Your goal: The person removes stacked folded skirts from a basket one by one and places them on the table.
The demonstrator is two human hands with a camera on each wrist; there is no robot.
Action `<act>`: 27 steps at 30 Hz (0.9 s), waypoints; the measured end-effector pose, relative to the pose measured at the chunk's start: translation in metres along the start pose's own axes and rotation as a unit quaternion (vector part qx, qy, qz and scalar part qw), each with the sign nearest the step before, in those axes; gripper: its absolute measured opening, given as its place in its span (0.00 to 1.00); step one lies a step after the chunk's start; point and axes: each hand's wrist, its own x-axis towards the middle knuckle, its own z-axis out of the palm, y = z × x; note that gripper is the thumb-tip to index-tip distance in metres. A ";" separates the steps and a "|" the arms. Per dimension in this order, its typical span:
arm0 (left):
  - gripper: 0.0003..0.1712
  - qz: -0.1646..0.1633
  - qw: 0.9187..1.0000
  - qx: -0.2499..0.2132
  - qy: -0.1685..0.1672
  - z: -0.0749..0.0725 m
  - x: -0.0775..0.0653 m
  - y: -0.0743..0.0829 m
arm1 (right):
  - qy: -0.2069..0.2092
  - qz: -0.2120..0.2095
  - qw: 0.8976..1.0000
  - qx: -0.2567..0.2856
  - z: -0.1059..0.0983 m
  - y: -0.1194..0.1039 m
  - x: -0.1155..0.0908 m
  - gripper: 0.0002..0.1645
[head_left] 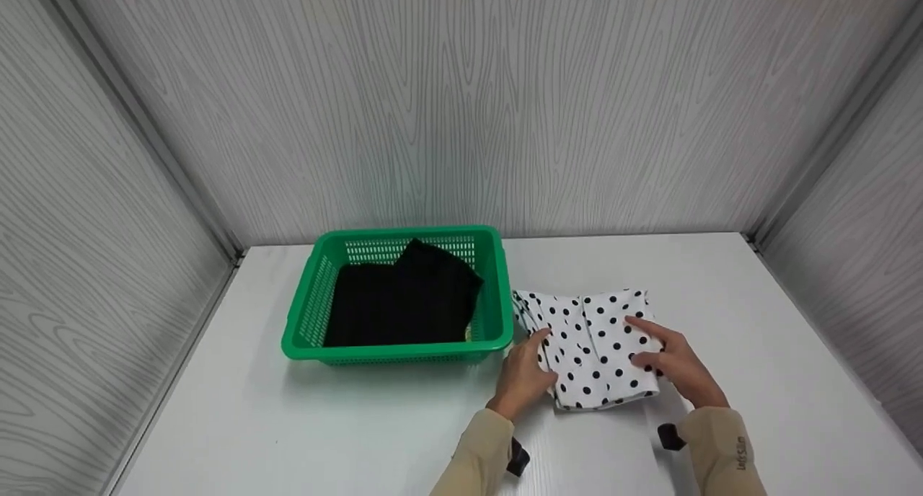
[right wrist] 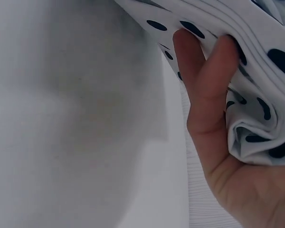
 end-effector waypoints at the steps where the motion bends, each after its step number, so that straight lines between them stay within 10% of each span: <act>1: 0.39 -0.005 1.000 -0.005 -0.002 0.000 0.001 -0.002 | 0.000 0.001 1.000 0.000 0.000 0.000 0.000 0.45; 13: 0.42 -0.060 0.997 -0.018 -0.033 -0.008 -0.001 -0.012 | 0.063 0.077 0.994 -0.037 -0.001 0.003 0.003 0.37; 20: 0.44 -0.071 0.991 0.088 -0.072 -0.008 -0.011 -0.002 | 0.125 0.028 0.958 -0.255 0.008 -0.002 -0.006 0.31; 27: 0.35 0.002 0.952 0.256 -0.165 -0.012 -0.031 0.020 | 0.027 -0.030 0.932 -0.360 0.017 -0.012 -0.037 0.23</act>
